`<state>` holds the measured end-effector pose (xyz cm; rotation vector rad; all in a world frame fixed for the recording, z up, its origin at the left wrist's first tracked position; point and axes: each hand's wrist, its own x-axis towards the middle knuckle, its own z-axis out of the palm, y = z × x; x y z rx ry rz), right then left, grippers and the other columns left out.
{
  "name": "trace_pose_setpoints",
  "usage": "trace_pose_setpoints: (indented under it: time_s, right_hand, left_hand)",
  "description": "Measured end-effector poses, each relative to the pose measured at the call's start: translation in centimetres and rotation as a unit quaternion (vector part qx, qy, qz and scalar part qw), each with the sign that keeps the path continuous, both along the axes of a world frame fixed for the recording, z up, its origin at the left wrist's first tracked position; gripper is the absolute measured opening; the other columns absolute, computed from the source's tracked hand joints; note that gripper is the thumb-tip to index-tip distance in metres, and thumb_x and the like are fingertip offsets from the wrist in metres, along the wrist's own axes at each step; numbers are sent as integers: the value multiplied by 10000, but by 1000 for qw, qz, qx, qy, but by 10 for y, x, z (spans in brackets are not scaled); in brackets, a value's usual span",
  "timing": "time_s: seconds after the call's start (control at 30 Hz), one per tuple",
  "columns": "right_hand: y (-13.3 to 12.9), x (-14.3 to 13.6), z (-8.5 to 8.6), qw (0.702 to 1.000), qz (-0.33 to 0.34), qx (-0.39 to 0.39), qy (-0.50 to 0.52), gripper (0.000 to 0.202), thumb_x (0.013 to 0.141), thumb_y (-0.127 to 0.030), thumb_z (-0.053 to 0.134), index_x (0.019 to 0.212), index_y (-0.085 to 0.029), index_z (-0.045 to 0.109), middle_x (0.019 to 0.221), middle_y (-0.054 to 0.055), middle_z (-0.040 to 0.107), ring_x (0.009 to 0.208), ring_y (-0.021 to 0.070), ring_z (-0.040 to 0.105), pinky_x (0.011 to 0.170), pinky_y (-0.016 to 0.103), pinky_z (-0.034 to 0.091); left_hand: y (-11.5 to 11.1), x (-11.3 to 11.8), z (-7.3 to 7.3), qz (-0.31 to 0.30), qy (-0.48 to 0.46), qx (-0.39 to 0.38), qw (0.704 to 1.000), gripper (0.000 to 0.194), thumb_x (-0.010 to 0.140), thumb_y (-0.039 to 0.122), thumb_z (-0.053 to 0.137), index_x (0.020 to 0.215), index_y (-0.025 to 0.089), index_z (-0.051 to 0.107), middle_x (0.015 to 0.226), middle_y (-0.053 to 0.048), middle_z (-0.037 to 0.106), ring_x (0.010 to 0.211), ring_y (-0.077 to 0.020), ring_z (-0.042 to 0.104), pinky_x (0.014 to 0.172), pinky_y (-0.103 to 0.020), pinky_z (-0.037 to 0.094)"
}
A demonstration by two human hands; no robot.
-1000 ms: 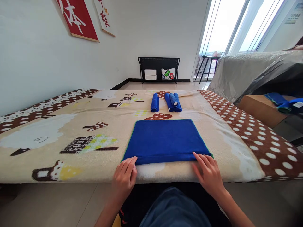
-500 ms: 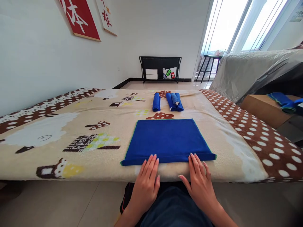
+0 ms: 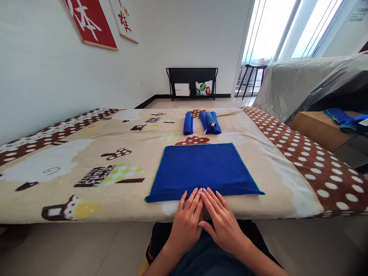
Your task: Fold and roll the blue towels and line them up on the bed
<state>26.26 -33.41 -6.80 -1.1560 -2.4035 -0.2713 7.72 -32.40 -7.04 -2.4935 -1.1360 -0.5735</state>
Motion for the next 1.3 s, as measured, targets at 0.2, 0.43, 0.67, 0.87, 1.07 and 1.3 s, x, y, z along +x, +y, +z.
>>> trace_pose_setpoints:
  time_s: [0.2, 0.43, 0.67, 0.87, 1.07, 1.3]
  right_hand:
    - [10, 70, -13, 1000, -20, 1, 17, 645, 1006, -301, 503, 1589, -174, 260, 1590, 57, 373, 1489, 223, 337, 1205, 447, 358]
    - [13, 163, -29, 997, -46, 18, 61, 543, 999, -199, 487, 1532, -253, 395, 1518, 45, 487, 1418, 202, 453, 1156, 405, 391]
    - [24, 186, -31, 988, -110, 22, 108, 304, 988, -334, 531, 1270, -312, 642, 1377, 29, 619, 1321, 239, 547, 1051, 439, 413]
    - [36, 191, -29, 981, -128, 10, 143, 248, 988, -398, 524, 1104, -283, 711, 1255, 47, 669, 1190, 226, 611, 1011, 405, 432]
    - [45, 191, -13, 975, -136, -58, 165, 285, 1016, -415, 445, 1000, -235, 666, 1319, 78, 613, 1173, 222, 587, 989, 399, 432]
    - [43, 198, 11, 982, -127, -99, 96, 361, 1037, -404, 359, 924, -240, 661, 1432, 51, 535, 1268, 232, 517, 999, 402, 423]
  left_hand:
    - [8, -59, 2, -23, -13, 4, 1000, 604, 933, 115, 461, 1530, 141, 376, 1530, -88, 487, 1446, -236, 426, 1164, -441, 394]
    - [13, -156, 1, 24, -26, 62, 997, 600, 916, 87, 546, 1487, 244, 449, 1382, -54, 639, 1271, -216, 613, 1093, -402, 436]
    - [19, -171, -3, 54, -93, 37, 994, 423, 906, 125, 551, 1296, 285, 592, 1300, -31, 694, 1298, -249, 586, 1056, -430, 421]
    - [25, -170, 0, 112, -195, -47, 973, 189, 946, 257, 503, 1069, 258, 647, 1341, -60, 634, 1306, -279, 545, 1092, -482, 376]
    - [31, -176, 15, 138, -194, -112, 965, 213, 969, 343, 439, 1009, 243, 623, 1418, -66, 558, 1361, -306, 453, 1072, -513, 366]
    - [32, -178, 32, 142, -159, -136, 967, 290, 962, 335, 349, 886, 230, 610, 1500, -54, 485, 1397, -319, 392, 1052, -523, 360]
